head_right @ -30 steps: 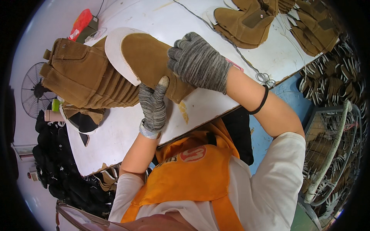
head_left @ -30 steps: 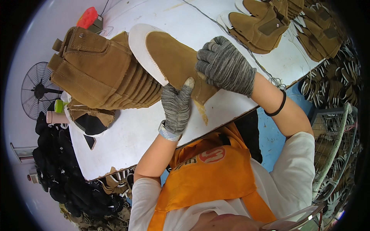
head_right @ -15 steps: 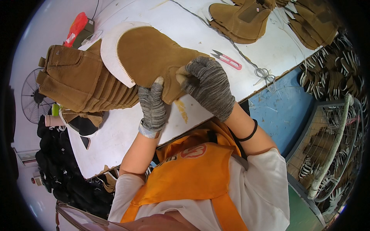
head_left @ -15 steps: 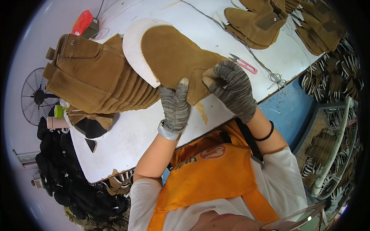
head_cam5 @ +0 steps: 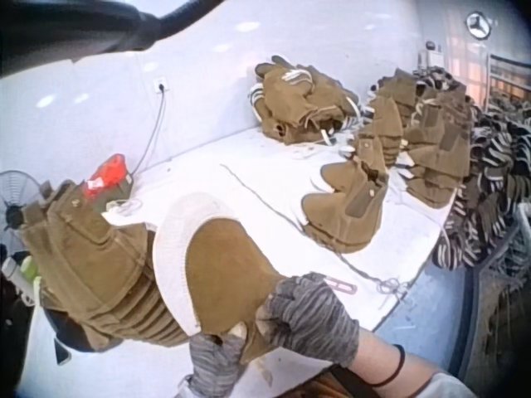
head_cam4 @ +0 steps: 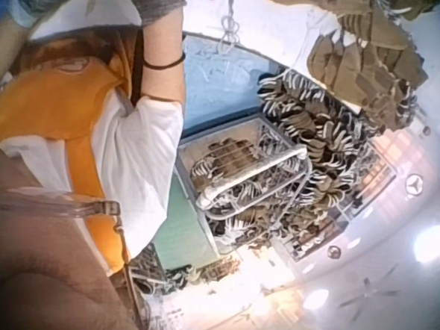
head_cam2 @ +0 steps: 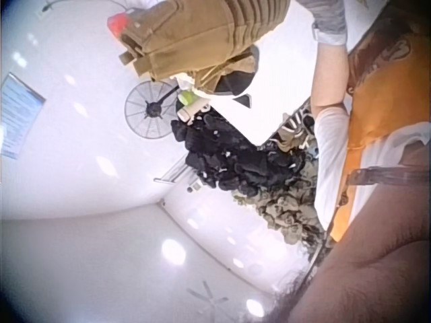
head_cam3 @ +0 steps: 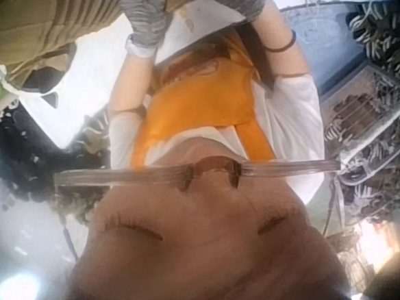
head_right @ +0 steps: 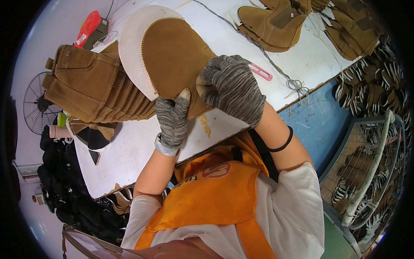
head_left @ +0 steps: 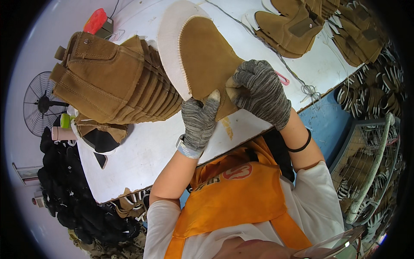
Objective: The person holds various tan-colored boot sections and uses a small tool to scrape or trim away excess material along the edges and seams.
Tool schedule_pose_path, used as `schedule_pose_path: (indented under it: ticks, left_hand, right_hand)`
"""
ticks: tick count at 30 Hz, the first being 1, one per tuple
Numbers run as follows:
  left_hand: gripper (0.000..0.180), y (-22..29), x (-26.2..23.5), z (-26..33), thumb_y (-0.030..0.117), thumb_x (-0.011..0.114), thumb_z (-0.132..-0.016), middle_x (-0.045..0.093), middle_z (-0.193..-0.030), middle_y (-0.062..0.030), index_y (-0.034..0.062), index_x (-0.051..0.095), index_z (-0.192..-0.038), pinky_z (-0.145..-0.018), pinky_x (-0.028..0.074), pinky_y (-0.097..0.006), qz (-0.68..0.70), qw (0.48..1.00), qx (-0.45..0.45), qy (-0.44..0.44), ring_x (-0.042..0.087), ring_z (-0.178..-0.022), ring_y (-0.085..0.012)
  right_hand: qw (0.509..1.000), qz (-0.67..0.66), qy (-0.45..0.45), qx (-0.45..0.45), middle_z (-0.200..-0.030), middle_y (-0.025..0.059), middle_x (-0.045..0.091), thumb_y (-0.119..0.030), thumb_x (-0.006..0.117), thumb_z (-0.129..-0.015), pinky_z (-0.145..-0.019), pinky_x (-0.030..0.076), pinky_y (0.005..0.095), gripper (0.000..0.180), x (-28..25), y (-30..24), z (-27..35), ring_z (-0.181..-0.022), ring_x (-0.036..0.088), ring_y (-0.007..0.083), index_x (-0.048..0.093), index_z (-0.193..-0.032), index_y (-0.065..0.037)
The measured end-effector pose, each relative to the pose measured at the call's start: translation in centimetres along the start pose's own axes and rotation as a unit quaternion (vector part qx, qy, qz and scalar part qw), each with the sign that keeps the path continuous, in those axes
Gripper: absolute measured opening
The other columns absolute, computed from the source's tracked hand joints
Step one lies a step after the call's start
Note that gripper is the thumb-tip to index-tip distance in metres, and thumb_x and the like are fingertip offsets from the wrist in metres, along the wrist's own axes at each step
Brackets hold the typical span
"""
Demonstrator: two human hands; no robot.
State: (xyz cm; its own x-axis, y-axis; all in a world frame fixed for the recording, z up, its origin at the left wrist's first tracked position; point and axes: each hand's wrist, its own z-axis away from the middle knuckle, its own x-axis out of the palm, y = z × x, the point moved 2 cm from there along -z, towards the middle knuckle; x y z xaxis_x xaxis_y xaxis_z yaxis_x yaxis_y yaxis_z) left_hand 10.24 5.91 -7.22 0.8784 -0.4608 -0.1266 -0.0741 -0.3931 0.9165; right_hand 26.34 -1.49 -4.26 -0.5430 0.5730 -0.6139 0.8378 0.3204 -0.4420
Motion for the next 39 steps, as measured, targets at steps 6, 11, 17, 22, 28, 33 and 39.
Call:
schedule_pose_path:
  ticks: [6,11,17,22,28,33,39]
  left_hand:
    - [0.026,0.4,0.4,-0.2,0.018,0.065,-0.092,0.068,-0.093,-0.0055,-0.0029,0.065,-0.107,-0.077,0.049,-0.028,0.079,0.997,-0.014,0.000,0.061,-0.084,-0.0129]
    - [0.030,-0.1,0.4,-0.1,0.017,0.064,-0.093,0.065,-0.108,-0.0073,-0.0005,0.060,-0.117,-0.087,0.047,-0.030,0.125,0.991,-0.026,-0.030,0.058,-0.098,-0.0145]
    - [0.042,-1.4,0.0,-0.4,0.020,0.064,-0.092,0.056,-0.123,-0.0084,0.0040,0.051,-0.129,-0.098,0.045,-0.034,0.211,0.973,-0.092,-0.021,0.055,-0.110,-0.0192]
    - [0.042,-1.4,0.2,-0.4,0.019,0.062,-0.093,0.056,-0.124,-0.0094,0.0026,0.050,-0.129,-0.098,0.043,-0.033,0.235,0.967,-0.097,-0.015,0.053,-0.112,-0.0185]
    - [0.040,-0.4,-0.3,-0.5,0.019,0.064,-0.092,0.057,-0.121,-0.0085,0.0016,0.052,-0.127,-0.098,0.042,-0.032,0.142,0.987,-0.069,-0.039,0.053,-0.110,-0.0179]
    - [0.033,-0.1,-0.2,-0.3,0.019,0.064,-0.093,0.064,-0.110,-0.0085,-0.0013,0.058,-0.118,-0.088,0.046,-0.031,0.073,0.996,-0.030,-0.030,0.058,-0.098,-0.0158]
    - [0.040,-0.7,-0.2,-0.3,0.017,0.064,-0.092,0.058,-0.121,-0.0086,0.0007,0.053,-0.126,-0.097,0.042,-0.033,0.101,0.993,-0.055,-0.031,0.053,-0.109,-0.0180]
  right_hand:
    - [0.997,-0.019,0.073,-0.003,-0.074,0.0067,0.061,-0.007,0.077,-0.059,-0.067,0.046,0.0385,0.023,0.2,-0.3,0.6,-0.072,0.059,0.0279,0.065,-0.078,-0.010]
    - [0.993,-0.022,0.113,-0.031,-0.073,0.0069,0.060,-0.008,0.079,-0.059,-0.066,0.045,0.0387,0.024,0.2,-0.7,1.2,-0.071,0.059,0.0274,0.064,-0.078,-0.009]
    - [0.997,0.008,0.073,-0.011,-0.075,0.0061,0.062,-0.015,0.078,-0.066,-0.073,0.043,0.0414,0.019,0.2,-1.5,2.0,-0.076,0.059,0.0254,0.067,-0.079,-0.009]
    - [0.995,0.076,0.060,0.010,-0.075,0.0049,0.064,-0.022,0.074,-0.075,-0.074,0.042,0.0412,0.015,0.4,-1.0,1.6,-0.074,0.059,0.0245,0.072,-0.085,-0.011]
    - [0.994,0.072,0.060,0.051,-0.073,0.0053,0.063,-0.018,0.074,-0.075,-0.071,0.042,0.0402,0.013,0.4,-1.5,1.0,-0.072,0.058,0.0250,0.071,-0.085,-0.010]
    - [0.997,0.035,0.042,0.050,-0.071,0.0049,0.060,-0.014,0.075,-0.072,-0.071,0.042,0.0407,0.013,0.5,-1.1,0.7,-0.070,0.057,0.0256,0.067,-0.082,-0.009]
    - [0.998,-0.010,0.051,0.043,-0.073,0.0043,0.061,-0.016,0.075,-0.069,-0.072,0.041,0.0418,0.015,0.9,-0.6,1.0,-0.071,0.058,0.0249,0.066,-0.082,-0.012]
